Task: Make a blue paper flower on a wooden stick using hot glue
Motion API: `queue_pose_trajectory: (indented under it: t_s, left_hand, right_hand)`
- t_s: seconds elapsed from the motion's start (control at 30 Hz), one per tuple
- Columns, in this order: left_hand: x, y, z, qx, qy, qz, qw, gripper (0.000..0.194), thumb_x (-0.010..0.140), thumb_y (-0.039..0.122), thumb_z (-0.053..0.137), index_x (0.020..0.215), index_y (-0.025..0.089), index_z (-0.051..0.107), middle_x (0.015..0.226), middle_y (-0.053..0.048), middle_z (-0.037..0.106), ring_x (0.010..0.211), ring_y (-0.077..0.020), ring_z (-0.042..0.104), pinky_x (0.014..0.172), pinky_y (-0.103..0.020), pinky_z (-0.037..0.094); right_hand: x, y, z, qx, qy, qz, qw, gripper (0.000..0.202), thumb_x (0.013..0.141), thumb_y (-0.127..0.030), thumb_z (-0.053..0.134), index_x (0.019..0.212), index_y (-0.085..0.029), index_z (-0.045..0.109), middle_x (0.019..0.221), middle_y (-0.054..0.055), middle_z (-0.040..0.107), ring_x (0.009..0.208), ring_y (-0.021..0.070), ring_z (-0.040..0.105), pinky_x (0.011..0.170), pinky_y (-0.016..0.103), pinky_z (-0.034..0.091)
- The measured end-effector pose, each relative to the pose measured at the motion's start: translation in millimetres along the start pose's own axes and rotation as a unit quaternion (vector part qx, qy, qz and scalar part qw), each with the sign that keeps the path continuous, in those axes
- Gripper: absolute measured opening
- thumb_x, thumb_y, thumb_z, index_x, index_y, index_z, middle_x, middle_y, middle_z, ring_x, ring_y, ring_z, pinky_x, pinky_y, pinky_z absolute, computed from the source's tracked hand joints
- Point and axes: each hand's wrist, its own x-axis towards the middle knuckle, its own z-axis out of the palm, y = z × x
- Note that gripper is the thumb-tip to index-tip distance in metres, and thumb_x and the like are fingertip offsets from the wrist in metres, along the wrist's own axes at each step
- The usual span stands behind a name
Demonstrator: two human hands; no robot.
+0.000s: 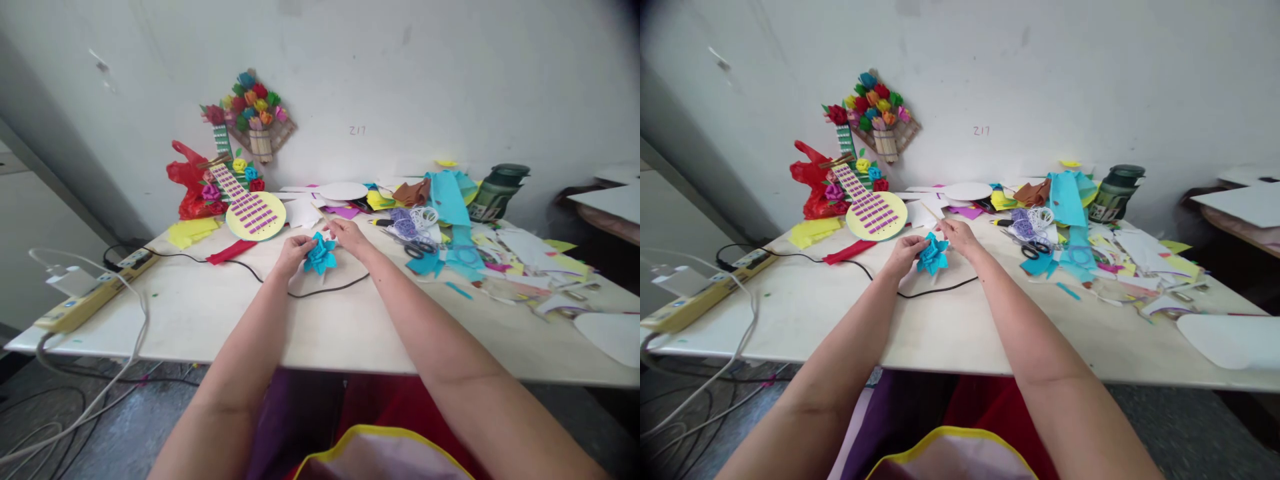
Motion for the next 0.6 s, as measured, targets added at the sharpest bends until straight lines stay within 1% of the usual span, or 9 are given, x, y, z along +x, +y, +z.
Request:
queue_pose_trajectory:
  t_s: [0.1, 0.2, 0.37, 0.43, 0.53, 0.6]
  left_hand:
    - [-0.5, 1.6, -0.9, 0.015, 0.001, 0.002, 1.0, 0.045, 0.053, 0.053, 0.08, 0.056, 0.015, 0.056, 0.048, 0.003, 0.047, 0.045, -0.0063, 0.037, 0.045, -0.023, 0.026]
    - [-0.5, 2.6, -2.2, 0.035, 0.009, -0.001, 0.999, 0.044, 0.054, 0.052, 0.079, 0.057, 0.015, 0.057, 0.048, 0.003, 0.048, 0.045, -0.0067, 0.038, 0.045, -0.023, 0.027]
    - [-0.4, 4.1, -5.2, 0.054, 0.007, -0.008, 0.998, 0.04, 0.055, 0.049, 0.078, 0.058, 0.015, 0.057, 0.049, 0.003, 0.048, 0.045, -0.0072, 0.038, 0.046, -0.023, 0.027]
    - [-0.3, 4.6, -6.4, 0.057, 0.004, -0.006, 0.998, 0.038, 0.056, 0.047, 0.078, 0.058, 0.015, 0.057, 0.049, 0.003, 0.048, 0.046, -0.0072, 0.038, 0.046, -0.023, 0.027]
    - [0.1, 4.6, -8.0, 0.055, 0.003, -0.001, 0.998, 0.036, 0.057, 0.046, 0.077, 0.06, 0.015, 0.058, 0.05, 0.003, 0.049, 0.046, -0.0073, 0.039, 0.046, -0.022, 0.028]
    - [0.3, 4.4, -8.6, 0.053, 0.004, 0.0, 0.999, 0.035, 0.057, 0.045, 0.077, 0.061, 0.015, 0.059, 0.05, 0.003, 0.05, 0.046, -0.0074, 0.04, 0.047, -0.022, 0.029]
  right_hand:
    - [2.3, 4.3, -3.2, -0.026, -0.01, -0.009, 1.0, 0.045, 0.081, -0.055, 0.048, 0.078, -0.015, 0.067, 0.059, 0.0, 0.054, 0.063, 0.0143, 0.052, 0.066, 0.027, 0.042]
    - [2.2, 6.6, -6.7, -0.042, -0.033, -0.003, 0.999, 0.044, 0.081, -0.054, 0.049, 0.076, -0.014, 0.068, 0.058, 0.0, 0.055, 0.063, 0.0138, 0.053, 0.065, 0.027, 0.041]
    - [-0.9, 3.2, -10.6, -0.023, -0.053, 0.014, 0.998, 0.038, 0.082, -0.048, 0.051, 0.09, -0.014, 0.066, 0.046, -0.007, 0.042, 0.048, 0.0107, 0.044, 0.055, 0.024, 0.037]
    - [-1.6, 2.0, -11.0, -0.023, -0.055, 0.005, 0.998, 0.032, 0.081, -0.045, 0.053, 0.083, -0.016, 0.065, 0.047, -0.007, 0.045, 0.049, 0.0105, 0.044, 0.055, 0.024, 0.037]
    - [-2.5, 1.6, -11.6, -0.037, -0.061, -0.013, 0.997, 0.027, 0.078, -0.04, 0.057, 0.067, -0.016, 0.063, 0.055, -0.002, 0.056, 0.057, 0.0114, 0.05, 0.061, 0.025, 0.04]
    - [-3.5, 1.2, -12.2, -0.033, -0.069, -0.007, 0.997, 0.026, 0.075, -0.039, 0.061, 0.064, -0.015, 0.065, 0.056, -0.001, 0.057, 0.059, 0.0118, 0.051, 0.062, 0.025, 0.04]
